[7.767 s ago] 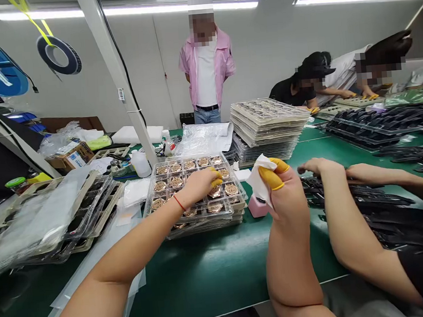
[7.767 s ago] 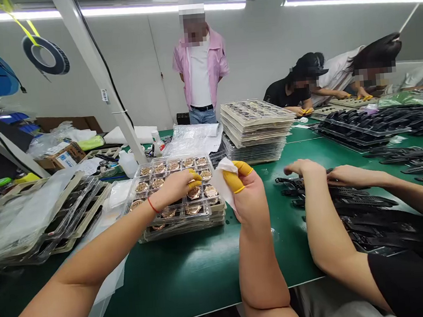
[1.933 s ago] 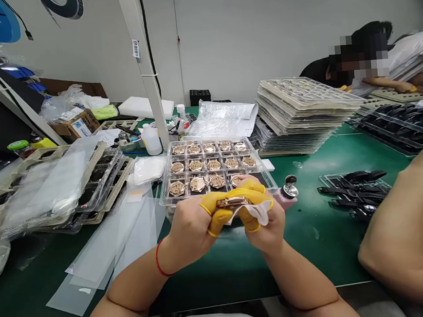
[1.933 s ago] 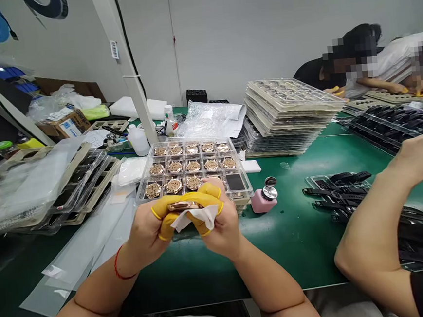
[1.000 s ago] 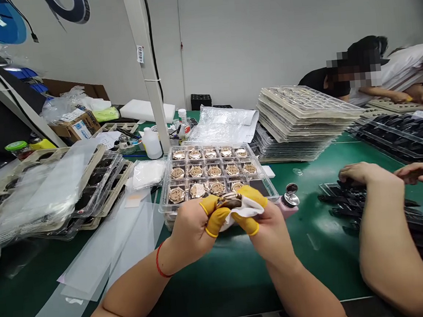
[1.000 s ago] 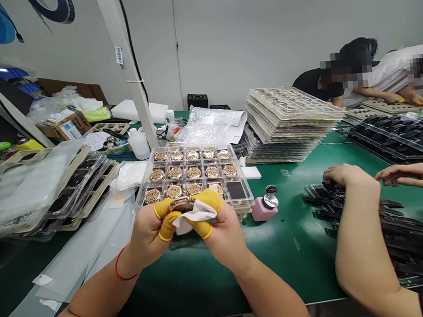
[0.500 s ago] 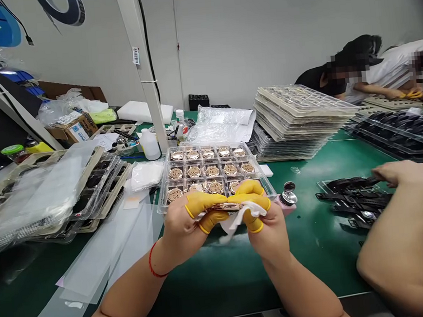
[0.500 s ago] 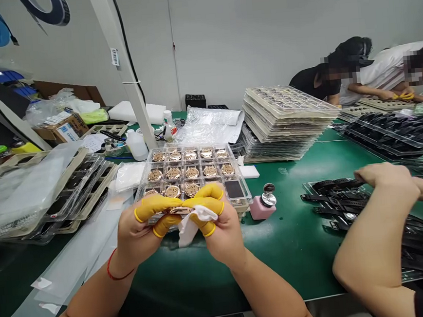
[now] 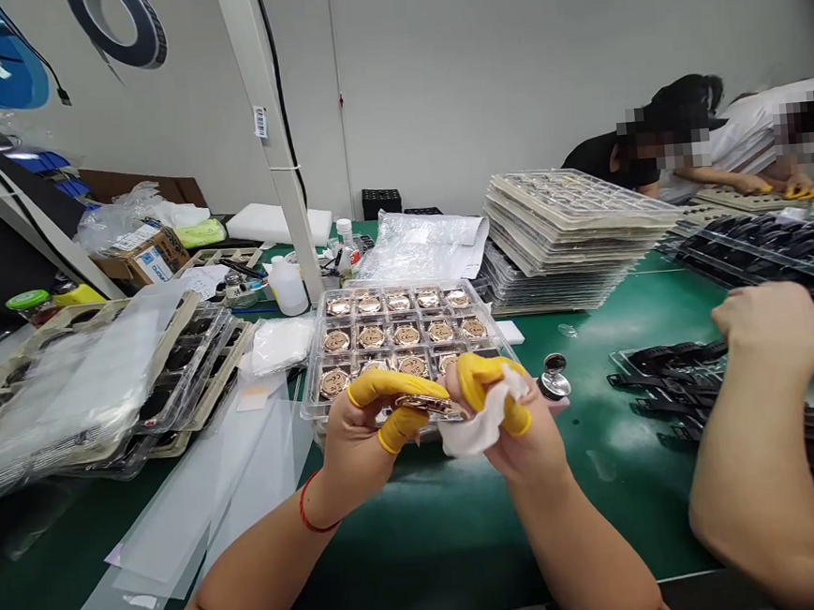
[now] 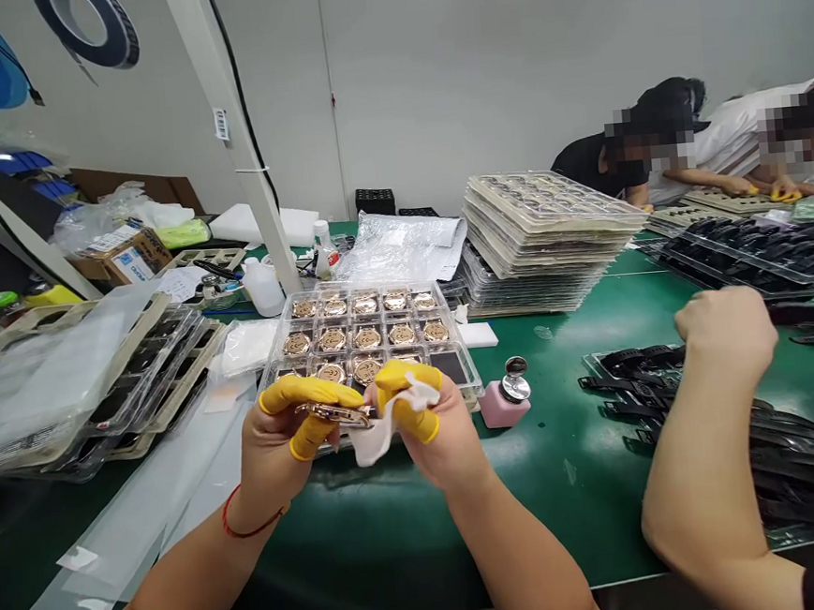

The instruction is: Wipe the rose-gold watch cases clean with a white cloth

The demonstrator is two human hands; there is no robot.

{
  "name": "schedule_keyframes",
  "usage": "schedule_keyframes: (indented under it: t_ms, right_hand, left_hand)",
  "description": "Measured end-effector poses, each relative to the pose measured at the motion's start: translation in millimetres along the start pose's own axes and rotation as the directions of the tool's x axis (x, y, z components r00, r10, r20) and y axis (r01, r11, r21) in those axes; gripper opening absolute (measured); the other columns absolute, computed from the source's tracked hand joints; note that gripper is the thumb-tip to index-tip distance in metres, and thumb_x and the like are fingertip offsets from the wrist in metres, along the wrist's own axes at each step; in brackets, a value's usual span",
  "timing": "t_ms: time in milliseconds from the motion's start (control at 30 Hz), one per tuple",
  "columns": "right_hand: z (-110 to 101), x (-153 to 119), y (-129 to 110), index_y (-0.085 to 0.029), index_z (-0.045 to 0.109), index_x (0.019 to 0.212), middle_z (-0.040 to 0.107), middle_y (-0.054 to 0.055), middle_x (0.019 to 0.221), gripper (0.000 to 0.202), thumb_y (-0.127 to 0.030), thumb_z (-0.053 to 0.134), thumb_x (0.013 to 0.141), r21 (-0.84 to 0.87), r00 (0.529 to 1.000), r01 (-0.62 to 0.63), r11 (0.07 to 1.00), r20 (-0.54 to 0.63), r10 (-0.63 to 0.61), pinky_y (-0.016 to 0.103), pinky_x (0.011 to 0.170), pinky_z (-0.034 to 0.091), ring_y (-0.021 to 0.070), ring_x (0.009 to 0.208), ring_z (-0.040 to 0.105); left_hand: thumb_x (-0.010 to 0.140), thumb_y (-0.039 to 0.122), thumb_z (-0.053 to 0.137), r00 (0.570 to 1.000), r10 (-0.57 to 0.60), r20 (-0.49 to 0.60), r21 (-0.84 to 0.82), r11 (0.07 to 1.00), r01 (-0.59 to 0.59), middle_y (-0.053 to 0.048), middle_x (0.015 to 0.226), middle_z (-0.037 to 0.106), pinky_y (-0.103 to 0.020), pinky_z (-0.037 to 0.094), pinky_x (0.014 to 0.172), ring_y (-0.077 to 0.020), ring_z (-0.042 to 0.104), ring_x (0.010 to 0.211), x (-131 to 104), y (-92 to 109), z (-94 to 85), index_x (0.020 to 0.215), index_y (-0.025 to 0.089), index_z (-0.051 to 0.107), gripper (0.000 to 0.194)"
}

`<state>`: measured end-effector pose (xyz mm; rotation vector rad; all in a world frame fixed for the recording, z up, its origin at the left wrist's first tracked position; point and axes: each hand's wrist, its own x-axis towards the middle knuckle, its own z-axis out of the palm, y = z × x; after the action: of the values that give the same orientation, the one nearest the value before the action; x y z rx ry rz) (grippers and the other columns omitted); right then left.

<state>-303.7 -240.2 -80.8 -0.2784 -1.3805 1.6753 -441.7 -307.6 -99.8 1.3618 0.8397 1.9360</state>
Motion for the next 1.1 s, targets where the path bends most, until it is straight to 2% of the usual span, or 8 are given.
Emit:
schedule_keyframes:
  t_ms: [133,267,400,533,633,833,967,1100]
  right_hand:
    - [0.6,-8.2,7.0,-0.029,0.072,0.093,0.065,0.001,0.079,0.019,-0.031,0.078,0.075,-0.426,0.946,0.301,0.853,0.024,-0.323,0.031,0.067,0.048,0.017,0.071,0.059]
    - [-3.8,-13.1,10.0,-0.03,0.071,0.096,0.062,0.001,0.077,0.02,-0.017,0.069,0.08,-0.588,0.822,0.498,0.638,0.084,-0.564,0.032,0.069,0.047,0.0187,0.078,0.058]
    - [-6.2,-9.3,3.9,-0.03,0.073,0.097,0.064,0.001,0.078,0.018,-0.019,0.064,0.085,-0.522,0.885,0.434,0.734,0.095,-0.456,0.031,0.068,0.048,0.0169,0.074,0.058]
    - [-3.9,-5.8,-3.6,-0.031,0.075,0.093,0.066,0.003,0.079,0.012,-0.034,0.071,0.082,-0.252,0.97,0.222,0.942,0.159,-0.186,0.033,0.068,0.052,0.0177,0.075,0.061]
    - [-2.0,-8.1,-5.5,-0.031,0.076,0.085,0.066,0.002,0.078,0.011,-0.034,0.078,0.075,-0.155,0.983,0.052,0.987,0.18,-0.024,0.033,0.069,0.052,0.0179,0.076,0.06]
    - [3.1,-16.9,-6.0,-0.025,0.067,0.068,0.059,-0.001,0.069,0.019,-0.036,0.082,0.069,-0.425,0.998,0.053,0.903,0.064,-0.029,0.031,0.069,0.044,0.0165,0.07,0.052]
    - [5.5,-17.7,-13.9,-0.024,0.064,0.071,0.056,-0.001,0.066,0.027,-0.047,0.079,0.07,-0.601,0.981,0.188,0.777,0.158,-0.115,0.032,0.07,0.041,0.0167,0.068,0.049]
    - [3.0,-15.5,-22.5,-0.024,0.064,0.075,0.06,0.001,0.073,0.018,-0.037,0.076,0.076,-0.662,0.955,0.265,0.701,0.282,-0.095,0.03,0.065,0.041,0.0171,0.071,0.053]
  left_hand:
    - [0.085,0.027,0.069,1.0,0.008,-0.025,0.007,1.0,-0.008,-0.003,0.091,0.071,-0.022,0.057,0.07,-0.0144,0.068,0.079,0.7,-3.4,2.2,0.097,0.022,0.067,0.014]
    - [0.088,0.025,0.065,0.984,0.045,0.17,0.261,0.961,-0.089,-0.006,0.094,0.069,-0.024,0.053,0.074,-0.0143,0.064,0.083,4.2,-0.8,2.2,0.097,0.021,0.066,0.01]
    - [0.086,0.016,0.064,0.94,0.22,0.26,0.411,0.856,-0.314,-0.005,0.089,0.069,-0.026,0.05,0.074,-0.0146,0.063,0.082,10.5,2.2,-4.8,0.1,0.019,0.066,0.014]
    - [0.087,0.016,0.064,0.849,0.405,0.34,0.32,0.799,-0.509,-0.007,0.093,0.071,-0.029,0.05,0.074,-0.0163,0.064,0.083,18.5,-2.7,-16.6,0.106,0.019,0.066,0.02]
    - [0.09,0.02,0.061,0.797,0.424,0.431,0.287,0.773,-0.566,-0.008,0.094,0.072,-0.031,0.05,0.074,-0.0168,0.064,0.082,24.2,-4.3,-24.1,0.108,0.019,0.066,0.019]
    - [0.095,0.031,0.051,0.688,0.421,0.591,0.433,0.554,-0.711,-0.006,0.087,0.075,-0.033,0.051,0.076,-0.0184,0.063,0.082,30.5,1.2,-32.3,0.101,0.024,0.068,0.02]
    - [0.093,0.032,0.054,0.707,0.417,0.572,0.36,0.647,-0.672,-0.004,0.084,0.075,-0.032,0.053,0.078,-0.0174,0.066,0.083,33.3,-3.1,-33.5,0.098,0.028,0.07,0.017]
    - [0.094,0.029,0.054,0.711,0.429,0.557,0.265,0.72,-0.642,-0.005,0.083,0.075,-0.032,0.055,0.079,-0.0173,0.068,0.087,36.7,-6.7,-30.4,0.094,0.025,0.071,0.017]
